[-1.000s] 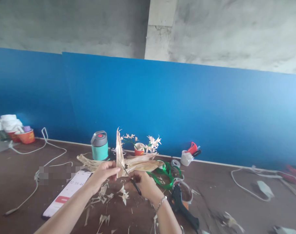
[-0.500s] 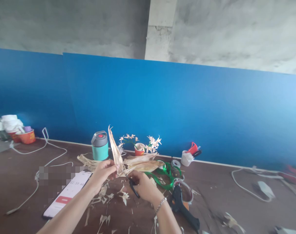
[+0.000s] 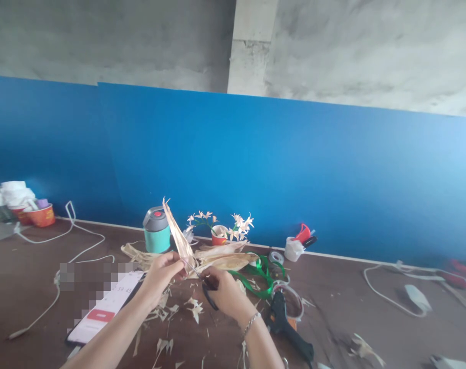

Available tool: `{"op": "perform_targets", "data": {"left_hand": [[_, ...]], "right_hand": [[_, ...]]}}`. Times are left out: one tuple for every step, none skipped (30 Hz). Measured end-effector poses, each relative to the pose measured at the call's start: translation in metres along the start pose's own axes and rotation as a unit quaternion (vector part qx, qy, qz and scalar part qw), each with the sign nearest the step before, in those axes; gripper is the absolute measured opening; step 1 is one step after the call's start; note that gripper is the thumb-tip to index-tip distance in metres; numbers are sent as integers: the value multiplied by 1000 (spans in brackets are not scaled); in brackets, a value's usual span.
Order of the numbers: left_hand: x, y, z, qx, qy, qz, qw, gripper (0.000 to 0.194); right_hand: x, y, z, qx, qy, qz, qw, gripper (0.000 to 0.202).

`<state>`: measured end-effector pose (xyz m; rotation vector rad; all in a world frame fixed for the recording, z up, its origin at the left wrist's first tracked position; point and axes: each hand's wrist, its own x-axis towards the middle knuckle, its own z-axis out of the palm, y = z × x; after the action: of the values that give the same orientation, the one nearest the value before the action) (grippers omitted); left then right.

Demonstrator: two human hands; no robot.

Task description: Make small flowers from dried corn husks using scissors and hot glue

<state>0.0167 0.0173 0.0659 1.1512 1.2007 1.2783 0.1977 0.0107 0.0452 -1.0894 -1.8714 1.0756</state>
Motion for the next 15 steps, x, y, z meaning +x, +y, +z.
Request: {"op": "perform_targets", "data": {"left_hand": [[0, 0, 0, -2, 1, -1, 1000, 12], [0, 1, 1, -4, 1, -2, 1000, 12], [0, 1, 1, -5, 0, -3, 1000, 13], [0, 1, 1, -6, -2, -4, 1000, 13], [0, 1, 1, -8, -3, -6, 1000, 13], [0, 1, 1, -11, -5, -7, 1000, 13], [0, 1, 1, -14, -6, -7, 1000, 13], [0, 0, 0, -18, -6, -7, 1000, 14], [0, 0, 0, -20, -6, -7, 1000, 14], [0, 0, 0, -22, -5, -8, 1000, 14], [0, 0, 0, -23, -3, -9, 1000, 14], [0, 0, 0, -24, -2, -11, 1000, 14], [0, 0, 1, -25, 0, -12, 1000, 14], [0, 0, 1, -27, 0, -13, 1000, 14], [-1, 0, 1, -29, 0, -12, 999, 15]], "right_hand": [[0, 1, 0, -5, 3, 1, 1000, 26], [0, 1, 0, -10, 6, 2, 1000, 26], [0, 1, -1, -15, 9, 5, 1000, 26], [0, 1, -1, -19, 11, 8, 1000, 26], [0, 1, -1, -22, 13, 11, 1000, 26], [0, 1, -1, -26, 13, 14, 999, 25], [0, 1, -1, -29, 14, 17, 999, 24], [0, 1, -2, -32, 15, 19, 999, 23], [0, 1, -2, -36, 16, 21, 999, 22], [0, 1, -1, -39, 19, 23, 999, 22], [0, 1, -1, -43, 22, 25, 999, 22], [0, 1, -1, -46, 27, 27, 998, 21], [0, 1, -1, -49, 31, 28, 998, 21], [0, 1, -1, -51, 33, 28, 998, 21], [0, 2, -1, -49, 34, 24, 998, 20]]}}
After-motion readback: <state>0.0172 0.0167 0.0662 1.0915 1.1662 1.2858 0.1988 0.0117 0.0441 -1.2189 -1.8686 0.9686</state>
